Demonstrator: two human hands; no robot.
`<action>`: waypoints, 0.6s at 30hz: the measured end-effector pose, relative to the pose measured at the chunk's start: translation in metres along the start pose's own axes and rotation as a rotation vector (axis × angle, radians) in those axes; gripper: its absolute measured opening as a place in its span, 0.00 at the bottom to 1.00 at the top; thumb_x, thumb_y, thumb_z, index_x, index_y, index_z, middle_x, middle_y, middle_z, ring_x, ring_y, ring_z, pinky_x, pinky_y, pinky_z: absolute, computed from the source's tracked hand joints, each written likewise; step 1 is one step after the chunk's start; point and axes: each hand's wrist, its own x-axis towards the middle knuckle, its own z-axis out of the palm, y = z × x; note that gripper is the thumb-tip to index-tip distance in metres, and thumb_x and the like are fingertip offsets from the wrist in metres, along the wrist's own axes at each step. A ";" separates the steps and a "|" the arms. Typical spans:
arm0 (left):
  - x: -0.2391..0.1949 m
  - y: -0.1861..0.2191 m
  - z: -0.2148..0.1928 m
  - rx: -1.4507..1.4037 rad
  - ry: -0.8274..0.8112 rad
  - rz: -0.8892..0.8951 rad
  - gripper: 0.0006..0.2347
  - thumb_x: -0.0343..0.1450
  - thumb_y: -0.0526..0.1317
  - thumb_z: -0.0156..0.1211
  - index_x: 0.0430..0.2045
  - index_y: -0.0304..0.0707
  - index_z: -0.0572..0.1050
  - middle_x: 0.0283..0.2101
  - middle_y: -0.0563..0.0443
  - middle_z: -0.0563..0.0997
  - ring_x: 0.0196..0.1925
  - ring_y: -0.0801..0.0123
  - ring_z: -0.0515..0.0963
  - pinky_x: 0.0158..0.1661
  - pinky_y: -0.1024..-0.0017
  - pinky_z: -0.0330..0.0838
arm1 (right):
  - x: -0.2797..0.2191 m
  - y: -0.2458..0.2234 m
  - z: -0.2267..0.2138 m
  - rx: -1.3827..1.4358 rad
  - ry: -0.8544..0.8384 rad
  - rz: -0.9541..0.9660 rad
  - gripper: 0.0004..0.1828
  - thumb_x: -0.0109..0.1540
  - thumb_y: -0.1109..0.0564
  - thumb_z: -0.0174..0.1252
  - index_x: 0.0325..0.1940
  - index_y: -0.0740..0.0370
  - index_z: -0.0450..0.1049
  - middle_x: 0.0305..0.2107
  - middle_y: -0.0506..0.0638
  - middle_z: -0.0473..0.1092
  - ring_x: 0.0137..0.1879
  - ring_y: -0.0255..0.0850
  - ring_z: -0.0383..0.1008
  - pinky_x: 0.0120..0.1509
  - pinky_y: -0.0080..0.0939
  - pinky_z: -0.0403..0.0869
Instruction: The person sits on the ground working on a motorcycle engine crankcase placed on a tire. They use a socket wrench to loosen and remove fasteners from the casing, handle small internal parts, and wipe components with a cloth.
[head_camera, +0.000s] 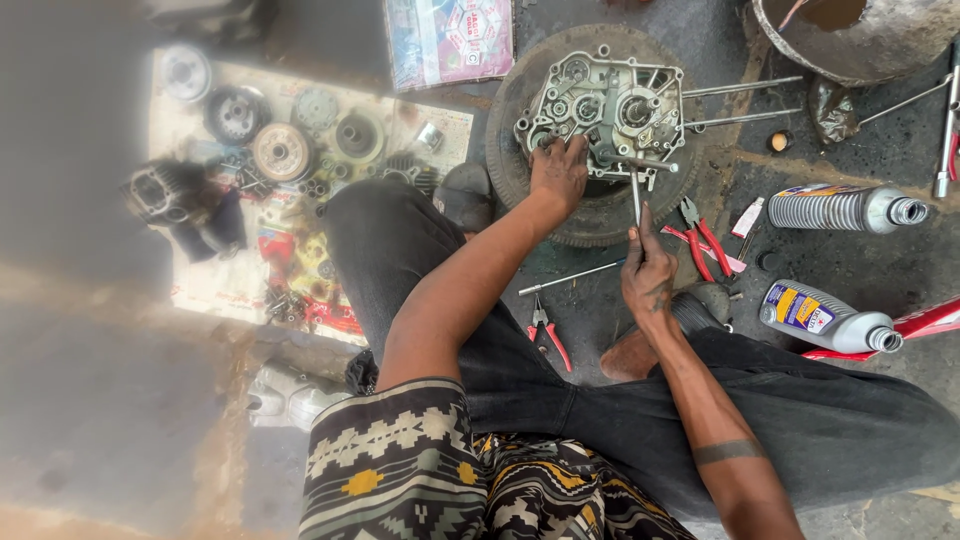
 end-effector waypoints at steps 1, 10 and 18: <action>-0.005 0.001 -0.010 -0.001 -0.073 0.000 0.20 0.76 0.42 0.52 0.64 0.36 0.69 0.68 0.50 0.60 0.66 0.53 0.64 0.48 0.47 0.71 | 0.001 -0.005 -0.004 -0.026 -0.026 0.058 0.24 0.74 0.59 0.52 0.75 0.63 0.64 0.19 0.55 0.61 0.22 0.35 0.61 0.25 0.42 0.60; -0.006 0.002 -0.011 0.028 -0.064 -0.021 0.24 0.75 0.41 0.54 0.67 0.32 0.65 0.67 0.48 0.59 0.64 0.50 0.64 0.47 0.49 0.72 | 0.004 -0.007 -0.007 -0.042 -0.008 0.049 0.24 0.74 0.60 0.51 0.74 0.68 0.64 0.14 0.54 0.58 0.19 0.36 0.57 0.23 0.43 0.56; -0.004 0.002 -0.006 0.016 -0.012 -0.009 0.24 0.73 0.41 0.54 0.66 0.32 0.64 0.63 0.47 0.60 0.63 0.50 0.64 0.45 0.47 0.72 | 0.000 0.008 0.002 0.001 0.032 -0.038 0.24 0.74 0.60 0.51 0.75 0.68 0.63 0.18 0.53 0.61 0.21 0.34 0.62 0.25 0.41 0.60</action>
